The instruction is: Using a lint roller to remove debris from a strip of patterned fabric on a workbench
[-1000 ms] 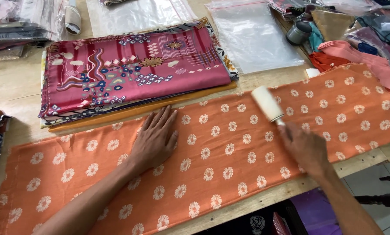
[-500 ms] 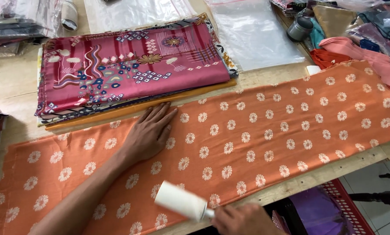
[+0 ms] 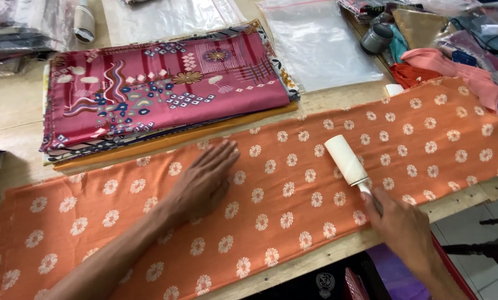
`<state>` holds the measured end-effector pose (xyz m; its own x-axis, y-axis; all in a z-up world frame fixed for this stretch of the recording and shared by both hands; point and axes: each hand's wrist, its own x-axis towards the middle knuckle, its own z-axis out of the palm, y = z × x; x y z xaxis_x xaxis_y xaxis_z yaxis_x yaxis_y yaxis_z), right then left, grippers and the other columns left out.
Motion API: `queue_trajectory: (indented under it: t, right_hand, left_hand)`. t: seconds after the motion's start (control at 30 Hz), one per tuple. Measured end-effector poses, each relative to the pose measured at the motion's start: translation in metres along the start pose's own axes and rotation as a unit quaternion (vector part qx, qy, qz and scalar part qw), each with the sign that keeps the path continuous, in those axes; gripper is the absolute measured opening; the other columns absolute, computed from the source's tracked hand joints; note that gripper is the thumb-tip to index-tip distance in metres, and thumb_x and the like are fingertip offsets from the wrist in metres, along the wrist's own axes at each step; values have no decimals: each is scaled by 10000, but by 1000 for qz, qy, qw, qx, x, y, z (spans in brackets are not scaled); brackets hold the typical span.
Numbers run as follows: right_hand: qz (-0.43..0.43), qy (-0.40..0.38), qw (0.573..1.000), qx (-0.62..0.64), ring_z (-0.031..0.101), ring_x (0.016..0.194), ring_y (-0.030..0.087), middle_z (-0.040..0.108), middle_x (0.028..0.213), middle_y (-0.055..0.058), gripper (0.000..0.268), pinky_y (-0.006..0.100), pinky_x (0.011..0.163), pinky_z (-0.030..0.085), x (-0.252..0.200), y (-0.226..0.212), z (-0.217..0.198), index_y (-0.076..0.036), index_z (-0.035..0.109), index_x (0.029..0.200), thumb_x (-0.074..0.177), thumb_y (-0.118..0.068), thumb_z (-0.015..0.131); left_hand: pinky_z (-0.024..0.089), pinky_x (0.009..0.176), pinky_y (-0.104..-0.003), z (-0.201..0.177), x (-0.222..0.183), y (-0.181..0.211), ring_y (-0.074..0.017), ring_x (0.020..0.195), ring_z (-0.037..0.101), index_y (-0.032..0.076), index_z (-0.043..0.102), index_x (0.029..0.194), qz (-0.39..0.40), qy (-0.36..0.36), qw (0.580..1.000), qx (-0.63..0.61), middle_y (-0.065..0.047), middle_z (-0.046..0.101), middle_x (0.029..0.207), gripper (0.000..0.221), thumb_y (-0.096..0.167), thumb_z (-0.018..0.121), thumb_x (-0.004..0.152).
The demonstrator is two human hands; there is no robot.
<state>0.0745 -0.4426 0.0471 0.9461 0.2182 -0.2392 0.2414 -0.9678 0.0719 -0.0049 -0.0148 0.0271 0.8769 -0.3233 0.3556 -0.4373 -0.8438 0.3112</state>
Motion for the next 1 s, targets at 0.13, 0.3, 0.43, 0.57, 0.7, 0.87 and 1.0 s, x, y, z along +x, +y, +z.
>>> queue_trajectory:
  t: [0.13,0.3,0.43,0.57,0.7,0.87,1.0]
  right_hand:
    - [-16,-10,999,32,517,366,72,595,569,-60,377,212,287,495,-8,-14,-5,-286,587,1235,1044,-516,357]
    - [-222,32,971,86,573,378,151,636,574,-37,269,367,333,485,-61,-52,50,-254,609,1075,983,-476,487]
    - [-461,312,831,-1,402,292,78,440,567,-92,268,279,253,320,-99,-76,86,-324,591,841,1020,-523,607]
    - [-486,266,832,26,387,348,-2,382,601,-108,146,236,279,271,-109,-69,56,-310,533,830,968,-267,512]
    - [-225,96,948,205,605,396,107,701,620,-54,218,290,379,548,-94,-16,52,-267,683,1069,934,-426,619]
    - [99,-16,990,97,520,355,78,531,479,-32,501,203,281,476,-59,34,18,-235,612,1241,1018,-546,290]
    - [161,-8,985,64,639,455,198,620,546,32,390,332,408,525,-49,23,3,-209,569,1183,1072,-506,341]
  left_hand:
    - [87,1267,-453,10,-2,9,-270,1570,169,87,253,1621,-14,-65,998,-23,-122,249,1683,604,359,298,1084]
    - [117,1267,-444,9,-1,7,-254,1562,211,81,313,1601,-21,-54,998,-28,-115,294,1671,563,313,287,1089]
    - [133,1266,-444,6,0,10,-251,1557,238,84,337,1593,-30,-46,998,-41,-109,325,1660,553,308,285,1089]
    - [139,1265,-449,8,-2,11,-256,1555,243,69,359,1580,-22,-46,998,-24,-120,329,1657,554,318,299,1089]
    - [146,1258,-470,9,-4,20,-271,1560,220,57,382,1566,-18,-48,998,-23,-135,319,1660,592,342,406,1048]
    - [64,1272,-446,14,-8,28,-256,1580,153,144,255,1639,30,-49,998,39,-100,267,1687,686,482,382,1056]
    - [82,1265,-444,9,-5,28,-245,1570,182,152,262,1636,8,-57,998,32,-95,260,1688,694,485,394,1042]
